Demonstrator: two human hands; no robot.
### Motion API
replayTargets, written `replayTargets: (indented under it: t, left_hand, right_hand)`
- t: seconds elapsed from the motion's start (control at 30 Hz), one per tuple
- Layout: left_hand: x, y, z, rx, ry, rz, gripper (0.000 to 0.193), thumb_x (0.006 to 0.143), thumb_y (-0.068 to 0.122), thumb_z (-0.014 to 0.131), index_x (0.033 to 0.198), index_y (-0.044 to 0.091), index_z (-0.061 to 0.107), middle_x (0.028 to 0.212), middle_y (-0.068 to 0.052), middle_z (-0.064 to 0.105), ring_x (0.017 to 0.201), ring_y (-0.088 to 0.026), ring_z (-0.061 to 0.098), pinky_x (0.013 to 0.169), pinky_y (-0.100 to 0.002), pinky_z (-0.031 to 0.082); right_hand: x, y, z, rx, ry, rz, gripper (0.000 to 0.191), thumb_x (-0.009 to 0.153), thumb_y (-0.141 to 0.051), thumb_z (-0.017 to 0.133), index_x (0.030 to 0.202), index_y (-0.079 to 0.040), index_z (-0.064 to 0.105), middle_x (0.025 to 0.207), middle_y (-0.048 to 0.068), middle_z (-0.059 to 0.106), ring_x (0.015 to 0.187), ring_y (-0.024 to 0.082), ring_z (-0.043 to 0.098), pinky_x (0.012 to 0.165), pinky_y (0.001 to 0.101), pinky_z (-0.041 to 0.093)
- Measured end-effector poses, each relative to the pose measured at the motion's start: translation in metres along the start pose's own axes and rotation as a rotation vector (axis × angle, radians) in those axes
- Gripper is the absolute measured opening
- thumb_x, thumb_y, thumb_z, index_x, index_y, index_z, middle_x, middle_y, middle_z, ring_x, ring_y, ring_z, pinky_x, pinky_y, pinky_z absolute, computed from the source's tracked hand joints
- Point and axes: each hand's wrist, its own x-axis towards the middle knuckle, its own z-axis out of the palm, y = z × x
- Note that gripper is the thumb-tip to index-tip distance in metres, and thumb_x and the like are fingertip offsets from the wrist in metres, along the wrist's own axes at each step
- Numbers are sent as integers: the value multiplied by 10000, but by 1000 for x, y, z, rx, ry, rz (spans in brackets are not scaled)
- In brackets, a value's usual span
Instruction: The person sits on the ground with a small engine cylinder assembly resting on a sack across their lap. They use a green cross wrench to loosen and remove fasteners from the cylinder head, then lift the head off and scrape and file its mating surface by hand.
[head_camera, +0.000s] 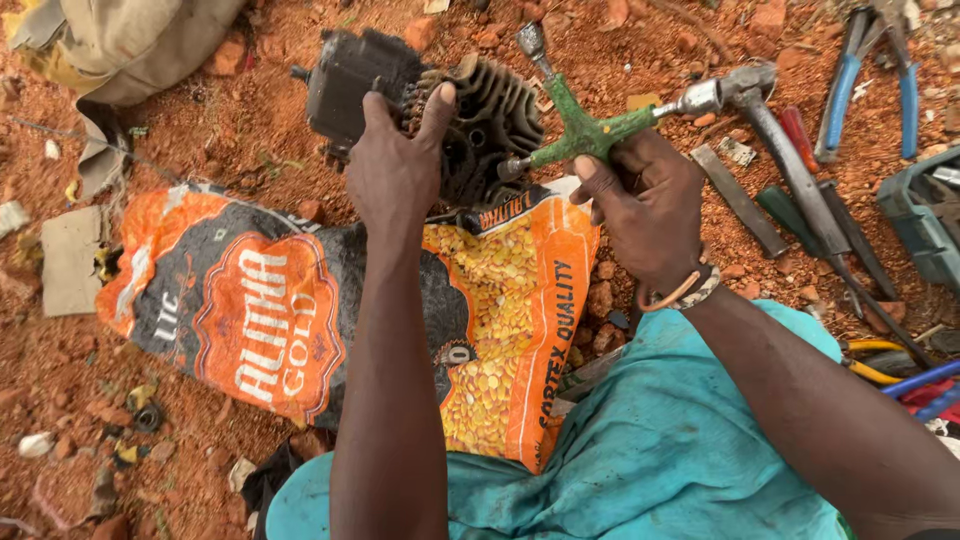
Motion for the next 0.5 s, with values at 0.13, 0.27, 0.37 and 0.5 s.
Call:
replayTargets:
  t: [0.13, 0.27, 0.37, 0.5]
  left_hand:
    - [-2, 2, -2, 3, -6, -2, 808, 890, 834, 478, 1183, 84, 537, 847, -185, 722, 762, -366, 738, 646, -544, 585]
    - [-2, 4, -4, -9, 4, 5, 830, 858, 846, 496, 1185, 83, 519, 867, -168, 719, 753, -357, 747, 622, -522, 589]
    - [-3, 4, -5, -24, -36, -39, 822, 838, 849, 494, 1170, 97, 519, 852, -155, 725, 761, -353, 753, 645, -525, 584]
    - [-5, 4, -7, -17, 2, 5, 795, 876, 852, 495, 1134, 102, 541, 846, -158, 719, 789, -371, 737, 678, -551, 562]
  right_hand:
    - [0, 3, -7, 141, 2, 13, 195, 1062, -124, 706, 1094, 7, 565, 1005, 118, 753, 831, 181, 758, 583, 285, 558]
    - [0, -3, -15, 353, -56, 112, 342, 1057, -156, 648, 1381, -72, 580, 1097, 101, 743, 908, 185, 742, 704, 303, 594]
    - [-1, -8, -19, 535, -73, 210, 340, 1044, -137, 665, 1367, -145, 559, 1119, 115, 731, 999, 237, 758, 815, 396, 655]
    - [0, -10, -22, 636, -111, 257, 392, 1034, -123, 667, 1398, -187, 538, 1176, 118, 731, 1061, 260, 748, 886, 436, 650]
